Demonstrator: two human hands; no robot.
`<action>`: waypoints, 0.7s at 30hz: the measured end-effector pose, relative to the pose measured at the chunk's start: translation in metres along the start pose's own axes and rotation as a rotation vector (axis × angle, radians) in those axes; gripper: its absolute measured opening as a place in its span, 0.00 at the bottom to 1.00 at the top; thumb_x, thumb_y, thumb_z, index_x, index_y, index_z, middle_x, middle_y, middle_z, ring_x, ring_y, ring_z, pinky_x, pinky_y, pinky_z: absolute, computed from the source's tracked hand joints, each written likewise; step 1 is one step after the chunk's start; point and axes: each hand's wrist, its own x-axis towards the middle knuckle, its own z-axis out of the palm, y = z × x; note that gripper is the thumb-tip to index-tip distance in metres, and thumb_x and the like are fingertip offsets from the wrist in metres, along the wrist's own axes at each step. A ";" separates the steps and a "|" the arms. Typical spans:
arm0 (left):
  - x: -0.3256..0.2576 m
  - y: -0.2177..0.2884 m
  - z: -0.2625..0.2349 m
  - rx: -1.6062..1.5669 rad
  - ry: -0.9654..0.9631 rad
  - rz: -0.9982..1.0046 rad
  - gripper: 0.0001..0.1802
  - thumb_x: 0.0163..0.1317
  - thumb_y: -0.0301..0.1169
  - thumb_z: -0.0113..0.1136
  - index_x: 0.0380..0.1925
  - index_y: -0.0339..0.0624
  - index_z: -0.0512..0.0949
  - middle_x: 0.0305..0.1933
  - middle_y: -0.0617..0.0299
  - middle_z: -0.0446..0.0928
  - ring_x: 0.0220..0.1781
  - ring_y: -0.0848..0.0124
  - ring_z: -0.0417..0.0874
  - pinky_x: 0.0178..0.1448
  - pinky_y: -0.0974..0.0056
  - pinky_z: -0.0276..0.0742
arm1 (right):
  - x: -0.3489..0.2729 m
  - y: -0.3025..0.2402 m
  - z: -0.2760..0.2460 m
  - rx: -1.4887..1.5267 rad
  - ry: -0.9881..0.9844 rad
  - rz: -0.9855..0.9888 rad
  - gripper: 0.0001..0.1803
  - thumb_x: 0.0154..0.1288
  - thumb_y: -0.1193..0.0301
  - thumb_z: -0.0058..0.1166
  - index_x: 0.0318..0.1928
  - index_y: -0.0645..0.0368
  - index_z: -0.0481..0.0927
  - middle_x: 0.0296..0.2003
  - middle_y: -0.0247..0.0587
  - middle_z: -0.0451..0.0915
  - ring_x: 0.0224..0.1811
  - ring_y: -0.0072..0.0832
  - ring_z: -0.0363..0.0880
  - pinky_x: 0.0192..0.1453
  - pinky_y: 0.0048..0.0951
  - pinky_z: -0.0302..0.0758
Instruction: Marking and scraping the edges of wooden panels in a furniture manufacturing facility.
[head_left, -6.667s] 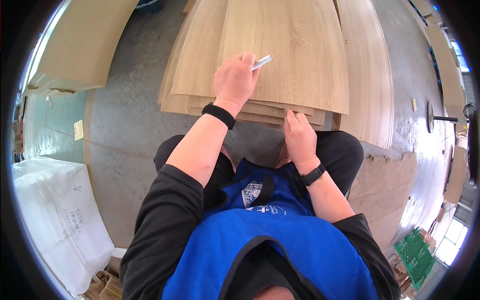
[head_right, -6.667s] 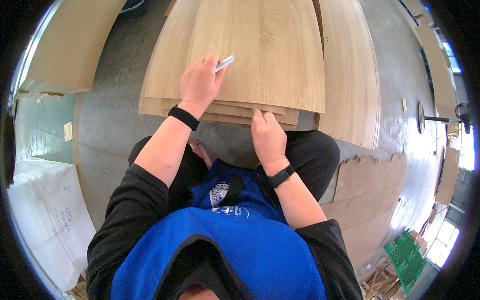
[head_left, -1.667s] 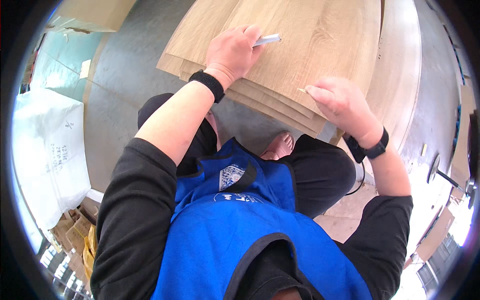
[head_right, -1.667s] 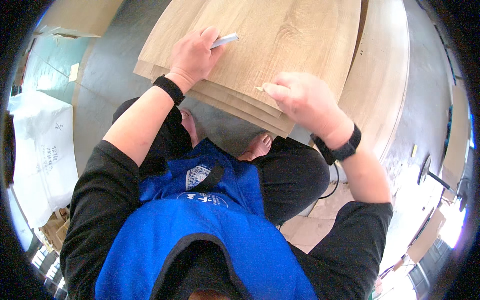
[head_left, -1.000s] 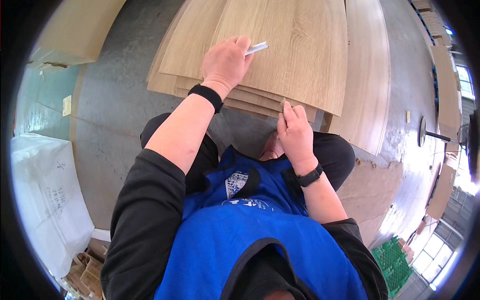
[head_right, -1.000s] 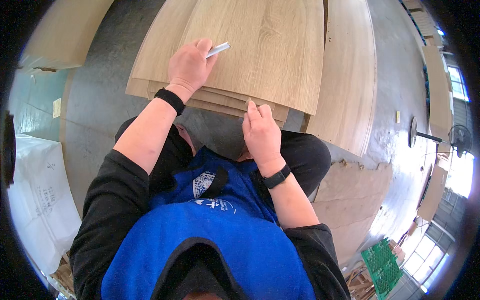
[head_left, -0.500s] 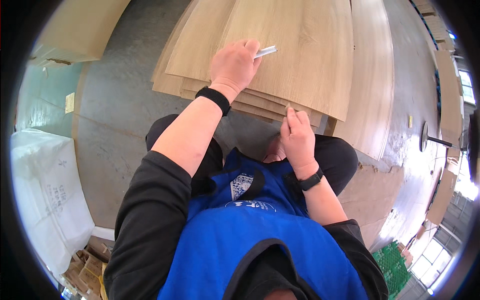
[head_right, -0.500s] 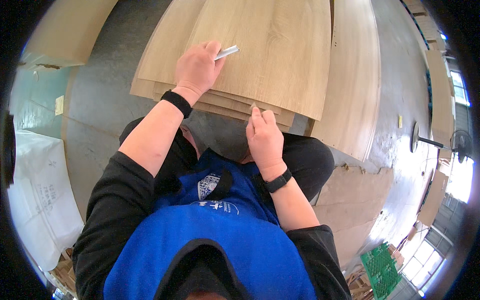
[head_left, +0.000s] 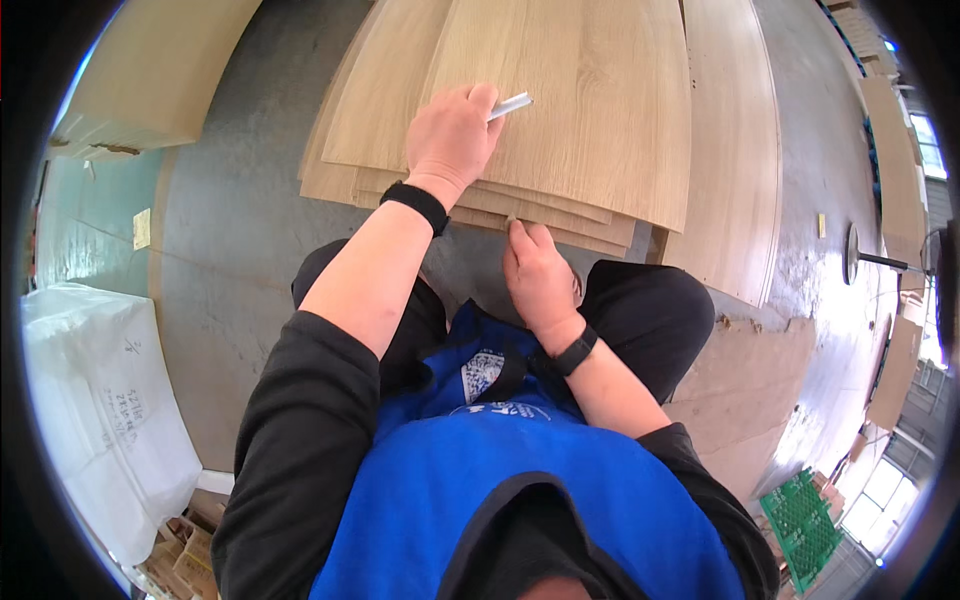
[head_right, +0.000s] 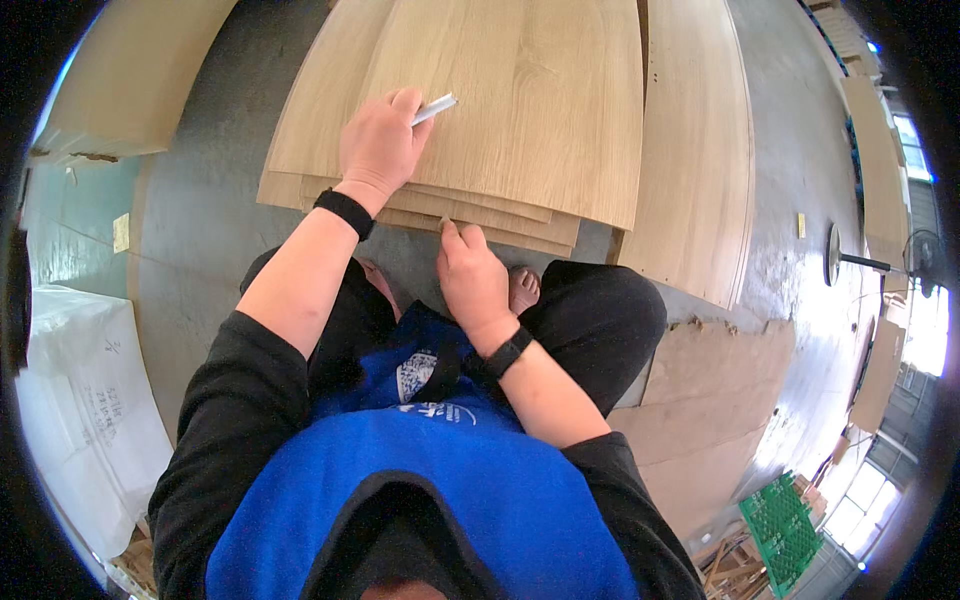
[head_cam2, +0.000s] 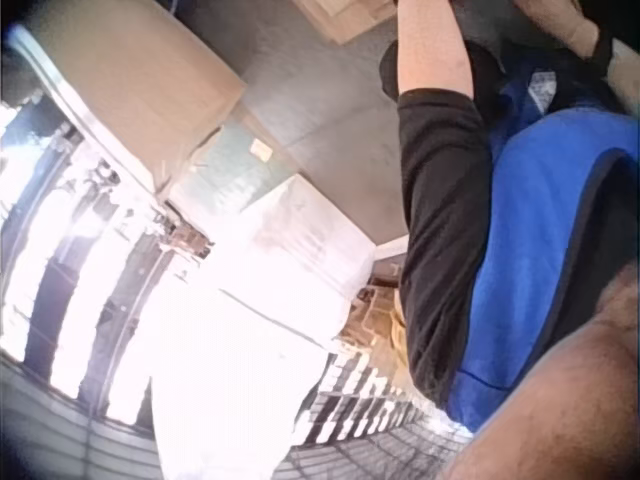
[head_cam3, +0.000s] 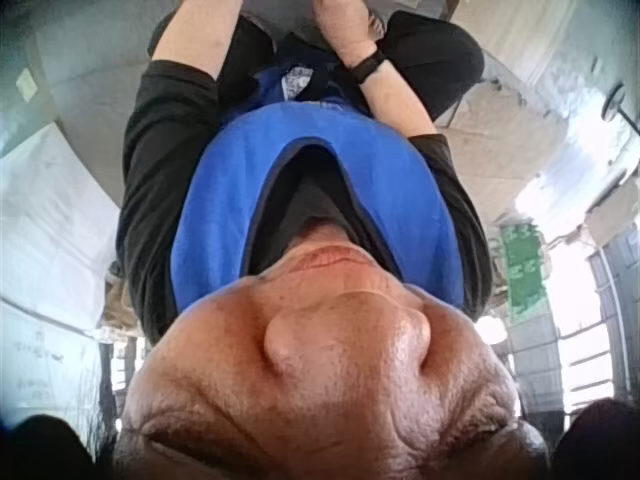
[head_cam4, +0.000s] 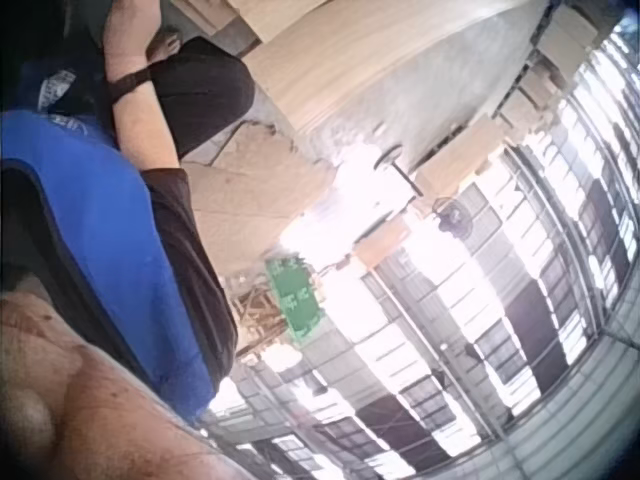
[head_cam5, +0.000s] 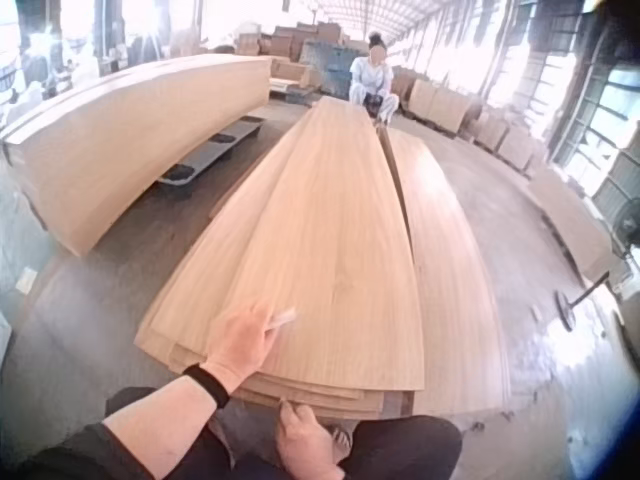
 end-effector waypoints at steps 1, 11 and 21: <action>-0.001 0.000 -0.002 0.028 -0.026 -0.008 0.08 0.60 0.38 0.58 0.32 0.49 0.72 0.33 0.63 0.78 0.37 0.58 0.80 0.37 0.54 0.76 | 0.005 0.001 -0.005 0.004 0.002 -0.005 0.17 0.58 0.74 0.53 0.49 0.64 0.75 0.30 0.44 0.72 0.32 0.38 0.75 0.31 0.32 0.78; -0.001 0.003 -0.004 0.019 -0.044 -0.045 0.08 0.59 0.37 0.59 0.31 0.48 0.72 0.33 0.63 0.78 0.38 0.59 0.80 0.38 0.54 0.76 | 0.019 0.016 -0.028 -0.118 0.110 0.102 0.14 0.63 0.72 0.51 0.49 0.63 0.76 0.31 0.42 0.71 0.29 0.38 0.77 0.28 0.34 0.78; -0.002 -0.002 0.000 0.005 -0.008 -0.016 0.08 0.58 0.36 0.59 0.30 0.48 0.71 0.33 0.63 0.78 0.37 0.59 0.80 0.36 0.54 0.76 | 0.022 0.001 -0.015 -0.095 0.092 0.099 0.14 0.63 0.73 0.51 0.49 0.62 0.76 0.32 0.43 0.72 0.30 0.42 0.77 0.30 0.36 0.77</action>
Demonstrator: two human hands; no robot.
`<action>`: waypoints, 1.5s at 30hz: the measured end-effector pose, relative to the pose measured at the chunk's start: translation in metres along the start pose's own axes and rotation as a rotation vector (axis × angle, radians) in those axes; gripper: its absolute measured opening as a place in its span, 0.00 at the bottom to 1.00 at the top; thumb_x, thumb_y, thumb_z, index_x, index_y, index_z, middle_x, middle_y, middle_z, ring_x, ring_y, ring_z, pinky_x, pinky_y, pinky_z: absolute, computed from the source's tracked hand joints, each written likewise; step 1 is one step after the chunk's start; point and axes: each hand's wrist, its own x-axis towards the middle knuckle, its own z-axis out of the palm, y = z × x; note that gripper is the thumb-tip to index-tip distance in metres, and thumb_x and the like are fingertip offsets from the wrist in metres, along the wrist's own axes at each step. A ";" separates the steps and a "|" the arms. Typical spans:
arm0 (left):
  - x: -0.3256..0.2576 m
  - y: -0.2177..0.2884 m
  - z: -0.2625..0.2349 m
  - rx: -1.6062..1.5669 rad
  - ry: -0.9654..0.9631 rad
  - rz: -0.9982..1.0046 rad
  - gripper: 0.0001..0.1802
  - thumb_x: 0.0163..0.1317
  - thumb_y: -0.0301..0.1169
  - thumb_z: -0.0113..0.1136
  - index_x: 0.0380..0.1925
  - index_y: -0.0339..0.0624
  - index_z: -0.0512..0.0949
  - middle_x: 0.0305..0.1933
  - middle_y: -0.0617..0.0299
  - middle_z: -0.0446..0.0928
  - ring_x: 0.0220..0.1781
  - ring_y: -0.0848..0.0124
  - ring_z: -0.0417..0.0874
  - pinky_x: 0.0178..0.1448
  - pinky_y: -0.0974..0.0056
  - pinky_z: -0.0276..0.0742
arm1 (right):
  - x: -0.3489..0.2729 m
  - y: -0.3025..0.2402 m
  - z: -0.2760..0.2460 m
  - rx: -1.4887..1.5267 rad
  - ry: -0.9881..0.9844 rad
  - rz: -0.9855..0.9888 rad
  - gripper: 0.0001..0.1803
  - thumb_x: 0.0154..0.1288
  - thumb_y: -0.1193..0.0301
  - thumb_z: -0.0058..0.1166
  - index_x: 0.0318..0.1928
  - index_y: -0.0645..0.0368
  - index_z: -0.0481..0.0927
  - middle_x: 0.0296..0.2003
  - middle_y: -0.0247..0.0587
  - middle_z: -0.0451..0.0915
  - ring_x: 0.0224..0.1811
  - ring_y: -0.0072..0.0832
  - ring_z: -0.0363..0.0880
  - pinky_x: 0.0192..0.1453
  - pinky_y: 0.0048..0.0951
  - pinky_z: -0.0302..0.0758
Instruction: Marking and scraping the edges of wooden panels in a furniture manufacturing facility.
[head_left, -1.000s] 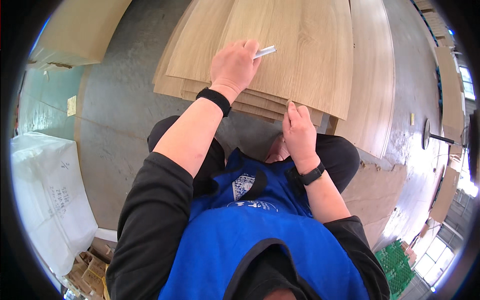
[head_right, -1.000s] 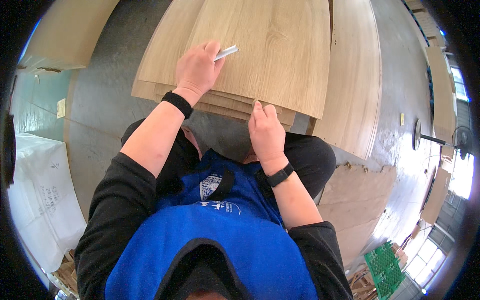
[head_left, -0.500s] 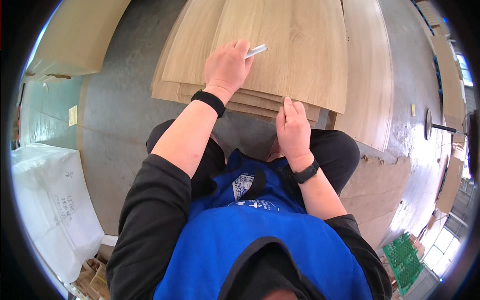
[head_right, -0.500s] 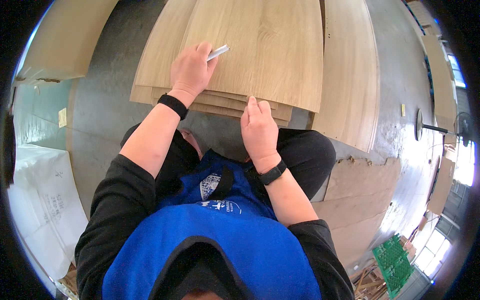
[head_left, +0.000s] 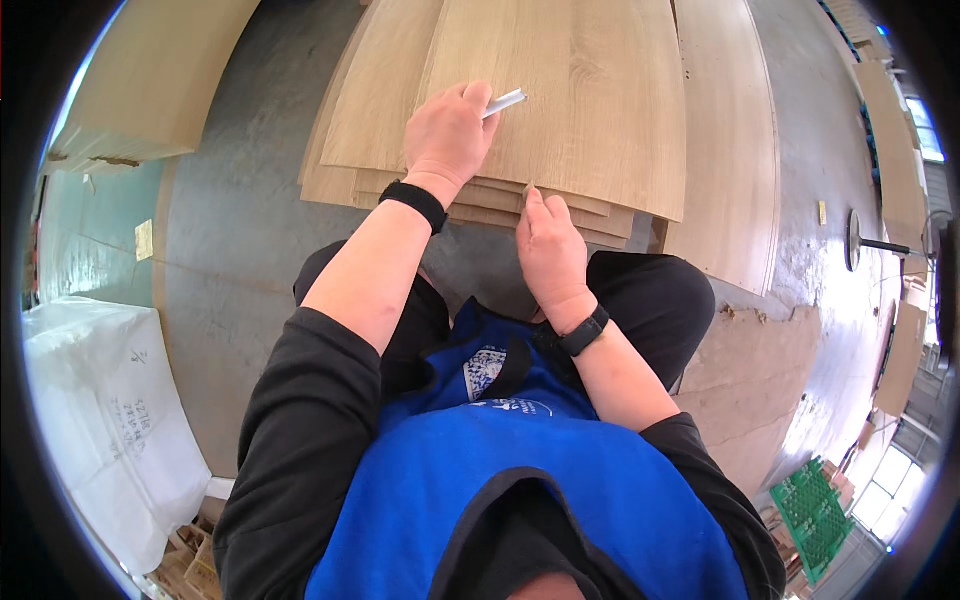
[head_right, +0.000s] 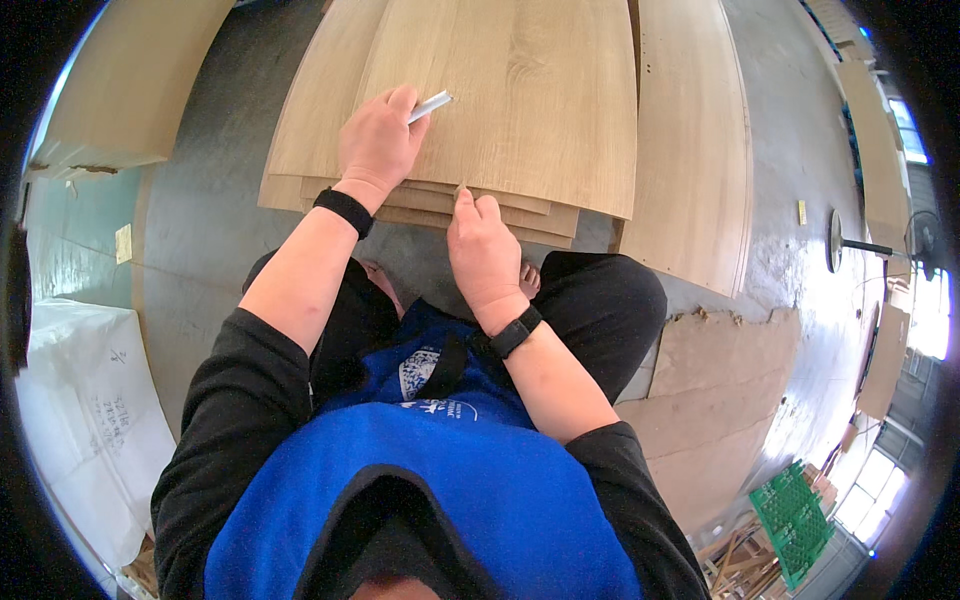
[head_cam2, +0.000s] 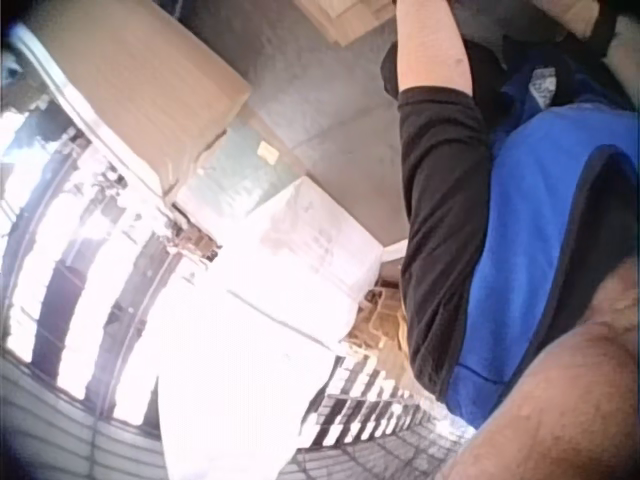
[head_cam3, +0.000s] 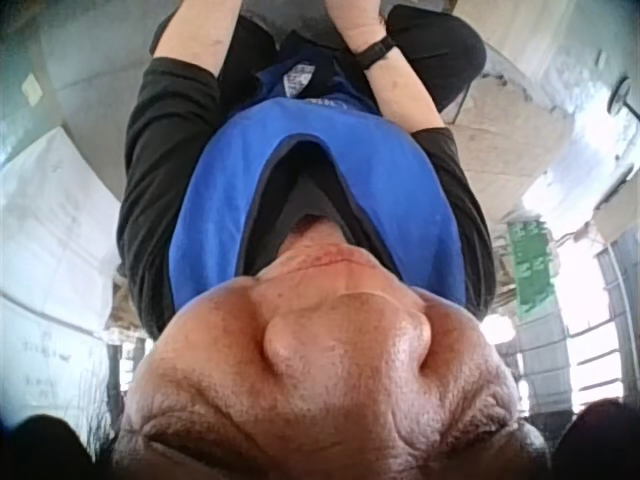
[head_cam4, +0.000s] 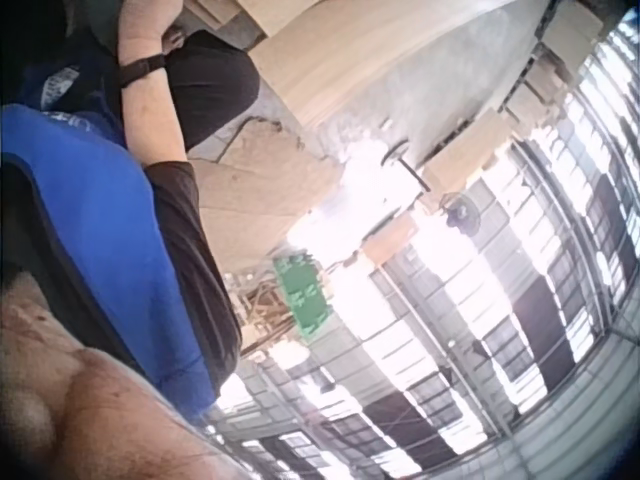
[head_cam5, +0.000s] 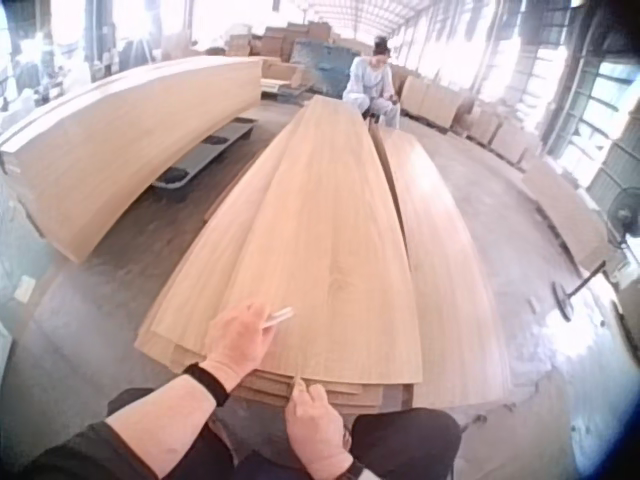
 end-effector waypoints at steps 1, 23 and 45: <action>0.000 -0.001 -0.001 0.009 -0.003 -0.003 0.08 0.59 0.37 0.59 0.30 0.48 0.71 0.33 0.63 0.78 0.37 0.59 0.80 0.36 0.54 0.76 | -0.001 -0.001 0.000 0.034 -0.002 -0.003 0.14 0.64 0.73 0.50 0.49 0.62 0.76 0.32 0.43 0.72 0.30 0.42 0.77 0.30 0.36 0.77; 0.002 0.002 -0.001 -0.009 0.009 0.014 0.08 0.58 0.36 0.59 0.31 0.49 0.72 0.33 0.62 0.78 0.37 0.58 0.80 0.37 0.54 0.76 | 0.000 -0.008 0.013 -0.054 -0.091 -0.070 0.16 0.61 0.73 0.49 0.50 0.59 0.75 0.34 0.44 0.72 0.26 0.40 0.79 0.27 0.35 0.79; -0.001 0.000 -0.006 -0.031 -0.003 -0.004 0.09 0.60 0.37 0.57 0.31 0.47 0.70 0.32 0.60 0.78 0.35 0.56 0.80 0.35 0.54 0.75 | 0.025 0.030 -0.062 -0.422 -0.330 -0.083 0.10 0.63 0.72 0.46 0.44 0.55 0.77 0.34 0.42 0.76 0.31 0.38 0.83 0.31 0.36 0.80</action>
